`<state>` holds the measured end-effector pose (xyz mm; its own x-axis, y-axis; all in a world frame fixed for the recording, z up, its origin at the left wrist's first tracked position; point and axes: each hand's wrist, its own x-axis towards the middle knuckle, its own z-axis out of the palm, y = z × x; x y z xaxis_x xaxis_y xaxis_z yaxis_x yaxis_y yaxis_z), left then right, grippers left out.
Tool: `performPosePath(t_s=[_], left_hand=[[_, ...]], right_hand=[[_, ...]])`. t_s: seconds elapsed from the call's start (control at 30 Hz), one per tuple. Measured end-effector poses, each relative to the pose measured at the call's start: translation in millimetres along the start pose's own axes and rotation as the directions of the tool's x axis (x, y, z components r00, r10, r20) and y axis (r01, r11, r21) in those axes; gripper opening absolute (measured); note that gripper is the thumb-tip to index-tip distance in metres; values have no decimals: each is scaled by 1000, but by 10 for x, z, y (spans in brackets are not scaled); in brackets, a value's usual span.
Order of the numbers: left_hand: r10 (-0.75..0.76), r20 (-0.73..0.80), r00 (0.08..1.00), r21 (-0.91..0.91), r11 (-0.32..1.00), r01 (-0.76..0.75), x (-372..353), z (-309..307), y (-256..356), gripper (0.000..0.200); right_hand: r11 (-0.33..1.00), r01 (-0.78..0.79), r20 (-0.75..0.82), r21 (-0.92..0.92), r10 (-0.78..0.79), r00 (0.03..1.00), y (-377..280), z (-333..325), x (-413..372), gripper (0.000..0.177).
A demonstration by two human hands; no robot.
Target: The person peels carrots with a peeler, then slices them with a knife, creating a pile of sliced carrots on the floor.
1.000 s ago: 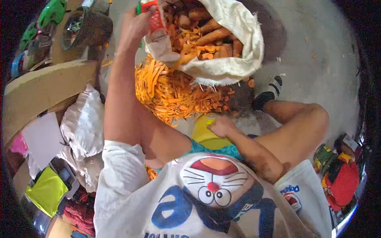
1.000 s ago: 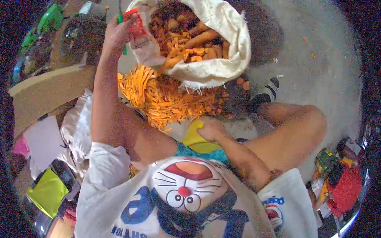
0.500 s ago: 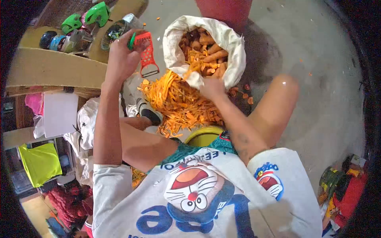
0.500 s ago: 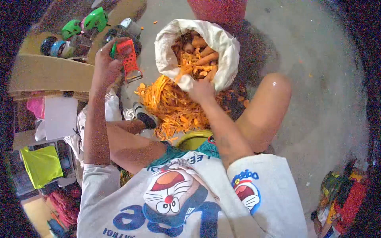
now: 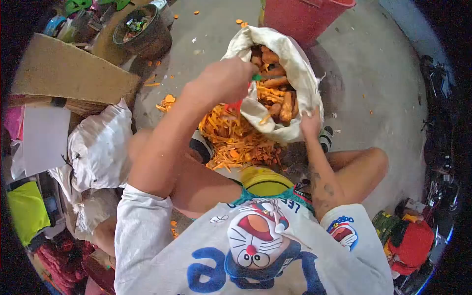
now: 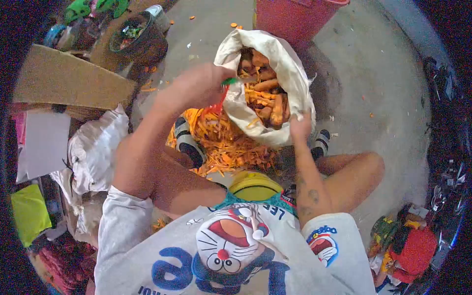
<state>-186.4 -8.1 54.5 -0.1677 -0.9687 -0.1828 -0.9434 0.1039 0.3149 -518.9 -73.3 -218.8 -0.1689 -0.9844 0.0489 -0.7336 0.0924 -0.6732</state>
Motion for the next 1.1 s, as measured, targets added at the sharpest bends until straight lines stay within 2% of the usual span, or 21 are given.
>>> performPosePath(t_s=[0.03,0.1,0.13,0.17,0.23,0.3,0.37,0.4,0.57,0.63,0.67,0.73,0.77,0.8,0.83,0.87,0.93,0.97,1.0,1.03,1.1], left_hand=[[15,77,997,3,1000,-15,-34,-15,-9,26],[3,110,994,42,999,-8,-86,-51,-35,24],[-21,147,989,92,996,7,-115,-77,-51,23],[-24,145,989,85,996,12,-153,-118,-67,23],[-21,-10,1000,-59,998,21,-256,-193,-87,22],[-48,-57,997,-82,996,43,-345,-230,-127,22],[-76,-99,992,-103,993,66,-415,-231,-143,22],[-92,-119,989,-108,991,79,-448,-200,-151,21],[-129,-124,984,-97,988,117,-521,-35,-211,22],[-182,-172,968,-201,969,147,-521,-49,-195,24],[-183,-174,968,-195,970,149,-499,-28,-199,24],[-139,-359,923,-273,961,38,-455,-27,-202,25],[-136,-363,922,-268,963,36,-428,-34,-213,25],[-197,-349,916,-367,928,59,-400,-61,-183,28],[-255,-328,909,-465,882,79,-364,-77,-148,31],[-254,-335,907,-467,881,74,-320,-90,-111,31],[-300,-309,902,-685,728,8,-241,-80,-12,29],[-322,-292,901,-776,630,-26,-195,-72,27,29],[-346,-262,901,-851,522,-47,-123,-24,67,24],[-355,-266,896,-855,516,-49,-65,29,98,24],[-346,-209,915,-931,355,-79,49,148,177,24]], right_hand=[[1000,2,-5,-8,-2,1000,0,-24,42,38],[989,-63,136,-133,82,987,-9,-100,70,39],[998,27,68,-55,-24,997,-47,-55,6,38],[998,32,72,-60,-27,997,-106,22,-39,38],[976,150,303,-157,-97,948,-195,182,-63,41],[957,201,300,-211,-133,945,-247,333,-66,47],[952,-64,401,-300,187,897,-657,251,-130,46],[955,-65,334,-290,165,928,-485,396,-94,53],[958,-45,375,-282,154,914,-241,416,29,57],[980,51,369,-190,23,929,-156,376,28,55],[982,52,369,-183,20,929,-124,360,62,55],[990,-116,366,78,80,927,-167,277,164,48],[990,-114,364,85,76,928,-200,233,267,48],[878,-344,503,332,144,852,-233,184,406,45],[658,-560,642,503,149,752,-322,74,491,42],[663,-553,638,505,145,757,-401,-56,570,42],[537,-581,719,612,-72,691,-913,-539,605,41],[491,-564,683,664,-92,724,-1280,-808,509,28],[457,-581,695,673,-121,709,-1569,-1070,429,30],[424,-600,706,678,-150,692,-1731,-1240,393,32],[437,-624,739,648,-163,654,-1737,-1355,416,34]])
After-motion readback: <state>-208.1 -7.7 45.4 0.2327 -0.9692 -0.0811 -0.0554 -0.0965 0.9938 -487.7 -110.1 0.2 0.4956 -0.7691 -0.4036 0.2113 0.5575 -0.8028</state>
